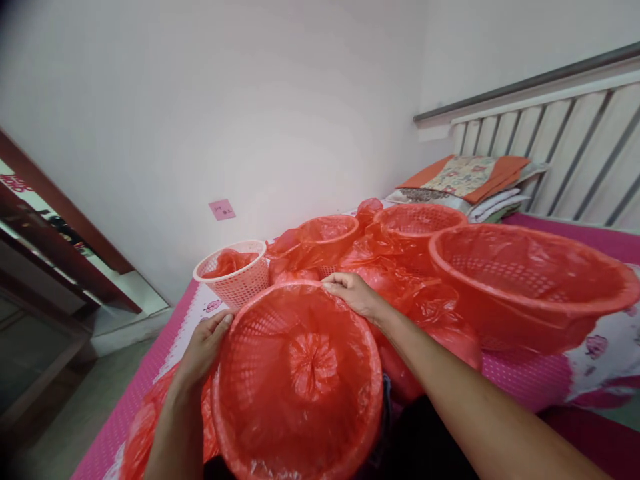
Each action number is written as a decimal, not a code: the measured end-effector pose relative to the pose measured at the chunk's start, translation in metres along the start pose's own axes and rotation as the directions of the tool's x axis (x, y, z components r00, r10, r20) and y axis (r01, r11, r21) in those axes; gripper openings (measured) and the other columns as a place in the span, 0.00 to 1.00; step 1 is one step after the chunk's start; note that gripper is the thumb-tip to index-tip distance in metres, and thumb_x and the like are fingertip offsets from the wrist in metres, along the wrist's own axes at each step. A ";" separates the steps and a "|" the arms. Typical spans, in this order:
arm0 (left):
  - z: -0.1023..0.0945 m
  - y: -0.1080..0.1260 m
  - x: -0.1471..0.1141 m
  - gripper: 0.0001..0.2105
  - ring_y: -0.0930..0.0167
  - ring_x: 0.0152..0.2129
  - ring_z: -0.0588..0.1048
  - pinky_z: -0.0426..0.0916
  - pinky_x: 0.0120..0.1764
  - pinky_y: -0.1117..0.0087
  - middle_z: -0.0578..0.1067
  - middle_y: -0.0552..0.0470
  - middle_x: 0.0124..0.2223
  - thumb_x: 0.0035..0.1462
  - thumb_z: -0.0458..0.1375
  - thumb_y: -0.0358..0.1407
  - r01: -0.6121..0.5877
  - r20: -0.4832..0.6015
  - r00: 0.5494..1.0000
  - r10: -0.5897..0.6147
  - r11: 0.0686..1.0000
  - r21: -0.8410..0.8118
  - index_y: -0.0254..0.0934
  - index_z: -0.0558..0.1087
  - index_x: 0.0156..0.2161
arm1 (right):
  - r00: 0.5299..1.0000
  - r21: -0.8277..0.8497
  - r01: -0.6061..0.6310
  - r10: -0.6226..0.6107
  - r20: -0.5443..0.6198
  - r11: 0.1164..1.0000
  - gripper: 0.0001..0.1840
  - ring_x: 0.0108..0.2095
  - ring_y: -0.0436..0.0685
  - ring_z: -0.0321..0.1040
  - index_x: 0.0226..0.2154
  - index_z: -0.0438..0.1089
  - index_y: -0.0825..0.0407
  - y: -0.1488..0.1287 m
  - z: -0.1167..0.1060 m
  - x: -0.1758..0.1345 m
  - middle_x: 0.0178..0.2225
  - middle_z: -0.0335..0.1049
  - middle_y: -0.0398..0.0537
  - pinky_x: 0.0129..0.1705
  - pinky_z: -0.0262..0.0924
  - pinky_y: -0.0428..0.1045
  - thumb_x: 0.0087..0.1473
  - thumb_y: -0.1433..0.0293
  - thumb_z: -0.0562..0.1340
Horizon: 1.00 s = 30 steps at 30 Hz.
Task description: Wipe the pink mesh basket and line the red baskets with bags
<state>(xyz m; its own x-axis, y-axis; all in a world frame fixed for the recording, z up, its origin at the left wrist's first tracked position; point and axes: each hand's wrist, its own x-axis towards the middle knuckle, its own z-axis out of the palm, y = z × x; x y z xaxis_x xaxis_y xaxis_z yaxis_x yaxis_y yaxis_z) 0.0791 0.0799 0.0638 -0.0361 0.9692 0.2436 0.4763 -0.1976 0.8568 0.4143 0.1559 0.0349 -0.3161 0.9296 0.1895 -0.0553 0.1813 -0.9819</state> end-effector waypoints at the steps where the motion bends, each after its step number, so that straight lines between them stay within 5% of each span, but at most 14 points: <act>1: 0.001 -0.001 -0.001 0.24 0.63 0.33 0.78 0.73 0.39 0.64 0.83 0.48 0.36 0.60 0.56 0.57 0.018 -0.005 1.000 -0.018 1.000 -0.022 0.36 0.79 0.40 | 1.000 -0.002 -0.001 0.001 -0.002 1.000 0.19 0.35 0.54 0.71 0.35 0.78 0.51 0.000 0.000 0.000 0.34 0.78 0.44 0.41 0.64 0.50 0.50 0.52 0.71; 6: 0.003 0.004 -0.006 0.25 0.65 0.31 0.76 0.73 0.38 0.65 0.80 0.51 0.33 0.61 0.56 0.59 0.074 0.003 0.997 -0.074 0.993 -0.087 0.37 0.76 0.35 | 1.000 -0.039 0.001 0.000 0.015 0.999 0.20 0.35 0.55 0.70 0.34 0.76 0.50 -0.002 -0.001 0.000 0.34 0.77 0.45 0.40 0.64 0.51 0.52 0.50 0.70; 10: 0.000 0.015 -0.007 0.28 0.60 0.45 0.79 0.73 0.50 0.61 0.83 0.46 0.46 0.59 0.59 0.60 0.007 0.021 1.000 -0.006 0.998 -0.054 0.36 0.79 0.47 | 0.998 -0.116 0.050 -0.046 0.034 0.992 0.21 0.33 0.55 0.67 0.31 0.75 0.51 -0.008 0.001 -0.003 0.31 0.74 0.44 0.38 0.61 0.50 0.54 0.49 0.67; 13: -0.001 0.016 -0.007 0.26 0.59 0.47 0.78 0.73 0.49 0.63 0.83 0.46 0.48 0.59 0.62 0.57 0.004 0.048 0.999 -0.001 0.998 -0.058 0.37 0.79 0.50 | 0.995 -0.218 0.095 -0.083 0.060 0.971 0.21 0.31 0.53 0.63 0.33 0.75 0.51 -0.014 0.006 -0.006 0.29 0.70 0.43 0.35 0.57 0.49 0.56 0.49 0.65; 20: 0.004 0.004 -0.004 0.23 0.67 0.32 0.72 0.68 0.35 0.70 0.76 0.52 0.33 0.61 0.59 0.58 0.010 0.094 0.996 0.000 0.995 -0.100 0.37 0.75 0.35 | 0.977 -0.475 0.211 -0.197 0.081 0.855 0.14 0.30 0.52 0.58 0.30 0.71 0.52 -0.015 0.016 -0.006 0.28 0.64 0.40 0.34 0.51 0.49 0.57 0.57 0.62; 24: 0.005 0.004 -0.005 0.26 0.70 0.27 0.65 0.64 0.32 0.70 0.69 0.56 0.28 0.61 0.57 0.61 -0.019 0.039 0.999 0.021 0.998 -0.054 0.38 0.69 0.28 | 0.976 -0.477 0.217 -0.179 0.125 0.852 0.19 0.29 0.51 0.53 0.27 0.64 0.50 -0.014 0.014 -0.006 0.26 0.56 0.38 0.32 0.48 0.49 0.62 0.54 0.58; 30: 0.008 0.005 -0.006 0.28 0.66 0.28 0.70 0.69 0.33 0.66 0.73 0.53 0.27 0.61 0.54 0.63 0.007 -0.010 1.000 -0.007 1.000 -0.001 0.39 0.72 0.29 | 0.980 -0.430 0.191 -0.150 0.128 0.883 0.20 0.29 0.51 0.53 0.29 0.65 0.50 -0.008 0.010 -0.004 0.27 0.56 0.39 0.32 0.49 0.49 0.64 0.53 0.57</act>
<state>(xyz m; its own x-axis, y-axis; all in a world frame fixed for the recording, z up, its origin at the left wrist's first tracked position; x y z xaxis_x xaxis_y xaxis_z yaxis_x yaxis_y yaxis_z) 0.0883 0.0746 0.0632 -0.0483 0.9690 0.2423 0.4752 -0.1911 0.8589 0.4066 0.1476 0.0417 -0.4228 0.8430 0.3326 0.2975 0.4758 -0.8277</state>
